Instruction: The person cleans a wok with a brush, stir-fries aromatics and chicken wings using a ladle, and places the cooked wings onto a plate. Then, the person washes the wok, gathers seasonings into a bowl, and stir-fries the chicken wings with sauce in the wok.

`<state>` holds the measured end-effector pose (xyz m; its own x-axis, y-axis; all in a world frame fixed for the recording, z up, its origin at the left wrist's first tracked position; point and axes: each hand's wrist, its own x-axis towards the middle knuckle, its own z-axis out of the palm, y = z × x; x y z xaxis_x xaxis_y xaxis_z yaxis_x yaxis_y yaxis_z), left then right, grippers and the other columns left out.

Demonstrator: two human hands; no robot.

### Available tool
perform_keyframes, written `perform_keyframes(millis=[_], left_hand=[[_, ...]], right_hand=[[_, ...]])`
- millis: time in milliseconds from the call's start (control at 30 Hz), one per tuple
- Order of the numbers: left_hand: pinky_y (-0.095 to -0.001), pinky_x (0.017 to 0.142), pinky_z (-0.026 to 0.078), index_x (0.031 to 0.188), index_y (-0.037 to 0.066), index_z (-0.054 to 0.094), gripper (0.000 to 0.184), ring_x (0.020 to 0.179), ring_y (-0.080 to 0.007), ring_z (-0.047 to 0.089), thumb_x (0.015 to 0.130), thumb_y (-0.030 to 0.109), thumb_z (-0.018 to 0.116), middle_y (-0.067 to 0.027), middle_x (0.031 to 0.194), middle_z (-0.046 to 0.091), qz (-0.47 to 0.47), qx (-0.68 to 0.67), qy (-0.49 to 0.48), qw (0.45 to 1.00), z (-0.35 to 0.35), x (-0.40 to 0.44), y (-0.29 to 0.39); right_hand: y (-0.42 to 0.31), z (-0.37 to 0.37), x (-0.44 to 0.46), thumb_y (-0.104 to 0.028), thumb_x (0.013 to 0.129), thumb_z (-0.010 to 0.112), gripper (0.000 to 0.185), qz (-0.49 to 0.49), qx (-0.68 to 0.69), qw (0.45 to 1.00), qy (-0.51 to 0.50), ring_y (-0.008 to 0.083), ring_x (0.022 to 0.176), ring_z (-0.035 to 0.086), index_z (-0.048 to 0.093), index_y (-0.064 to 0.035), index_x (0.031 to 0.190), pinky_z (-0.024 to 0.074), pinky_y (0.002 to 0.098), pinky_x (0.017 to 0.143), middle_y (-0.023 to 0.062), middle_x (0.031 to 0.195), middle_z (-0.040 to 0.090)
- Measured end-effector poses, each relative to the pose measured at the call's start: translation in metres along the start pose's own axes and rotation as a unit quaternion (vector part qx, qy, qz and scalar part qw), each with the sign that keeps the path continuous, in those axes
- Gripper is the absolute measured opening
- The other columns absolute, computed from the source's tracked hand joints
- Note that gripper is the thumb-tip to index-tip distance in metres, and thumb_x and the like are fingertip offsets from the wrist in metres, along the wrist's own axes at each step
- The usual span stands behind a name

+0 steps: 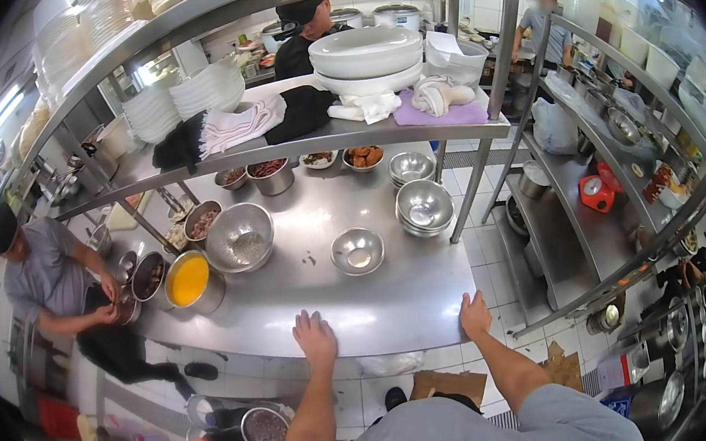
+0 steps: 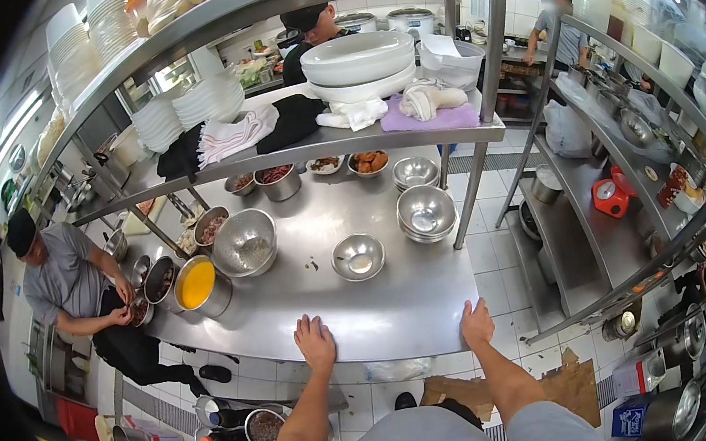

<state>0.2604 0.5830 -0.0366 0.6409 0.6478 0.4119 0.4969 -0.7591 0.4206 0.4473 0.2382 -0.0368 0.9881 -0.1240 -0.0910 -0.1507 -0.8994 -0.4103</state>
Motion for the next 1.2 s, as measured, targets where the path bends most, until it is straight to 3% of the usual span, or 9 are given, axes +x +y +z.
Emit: perform_keyframes(millis=[1200], left_hand=[[-0.0515,0.109,0.029,0.116,0.006,0.061,0.032,0.129,-0.0383,0.042,0.087,0.018,0.057,-0.02,0.136,0.05,0.014,0.019,0.009,1.0,0.0,0.001,0.003]], right_hand=[[0.008,0.006,0.003,-0.048,0.097,0.042,0.048,-0.005,0.014,1.0,0.024,0.0439,0.093,0.064,0.047,-0.0049,0.119,0.0493,0.0534,0.081,0.0239,0.103,0.065]])
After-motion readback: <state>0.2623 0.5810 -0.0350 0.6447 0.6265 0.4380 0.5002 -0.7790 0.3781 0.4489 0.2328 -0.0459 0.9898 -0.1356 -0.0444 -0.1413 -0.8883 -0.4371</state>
